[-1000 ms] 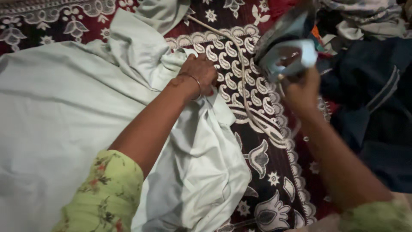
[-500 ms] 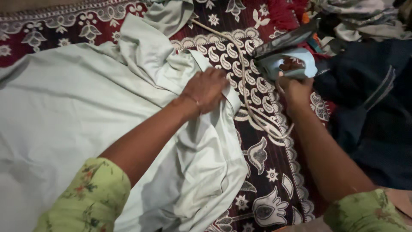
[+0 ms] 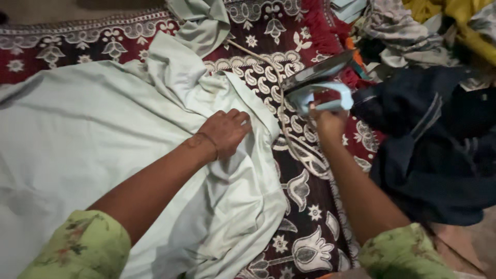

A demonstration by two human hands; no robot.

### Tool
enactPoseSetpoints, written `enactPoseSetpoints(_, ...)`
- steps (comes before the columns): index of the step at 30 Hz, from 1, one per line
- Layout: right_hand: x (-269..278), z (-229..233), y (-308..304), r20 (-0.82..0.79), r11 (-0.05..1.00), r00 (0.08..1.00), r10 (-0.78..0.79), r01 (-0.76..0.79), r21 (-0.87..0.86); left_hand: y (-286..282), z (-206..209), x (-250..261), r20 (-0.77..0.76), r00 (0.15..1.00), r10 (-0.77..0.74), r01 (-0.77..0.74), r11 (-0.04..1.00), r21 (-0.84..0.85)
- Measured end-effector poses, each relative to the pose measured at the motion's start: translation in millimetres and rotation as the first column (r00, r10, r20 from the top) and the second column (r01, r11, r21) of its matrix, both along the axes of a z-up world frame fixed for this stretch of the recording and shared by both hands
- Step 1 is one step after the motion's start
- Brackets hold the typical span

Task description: The person buttons, irons, and folds a shirt on a patterned sheet by hand and using an iron.

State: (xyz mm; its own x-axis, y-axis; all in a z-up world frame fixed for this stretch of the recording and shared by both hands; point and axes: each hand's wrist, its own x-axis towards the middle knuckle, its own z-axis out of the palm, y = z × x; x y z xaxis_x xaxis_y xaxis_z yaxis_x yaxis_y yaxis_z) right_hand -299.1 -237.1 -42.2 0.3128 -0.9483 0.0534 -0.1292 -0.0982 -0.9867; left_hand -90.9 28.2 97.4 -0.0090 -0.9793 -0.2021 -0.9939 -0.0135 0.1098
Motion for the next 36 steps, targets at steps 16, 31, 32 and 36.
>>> enactPoseSetpoints(16,-11.4,60.8,166.0,-0.512,0.904,0.746,0.426,-0.376,0.204,120.5,21.9,38.6,0.103,0.973,0.204,-0.216,0.969,0.123)
enactPoseSetpoints(31,-45.1,13.0,117.9,-0.580,0.975,0.814,0.033,-0.155,-0.161,298.9,-37.0,38.8,0.104,0.597,0.796,-0.802,0.597,0.034)
enactPoseSetpoints(32,-48.5,12.5,122.2,-0.595,0.971,0.802,0.052,-0.181,-0.159,309.2,-44.2,36.2,0.115,0.527,0.842,-0.846,0.532,-0.020)
enactPoseSetpoints(36,-43.6,35.9,133.2,-0.596,0.914,0.803,0.015,-0.253,-0.318,379.2,-78.0,57.2,-0.057,-0.115,0.992,-0.962,-0.125,-0.244)
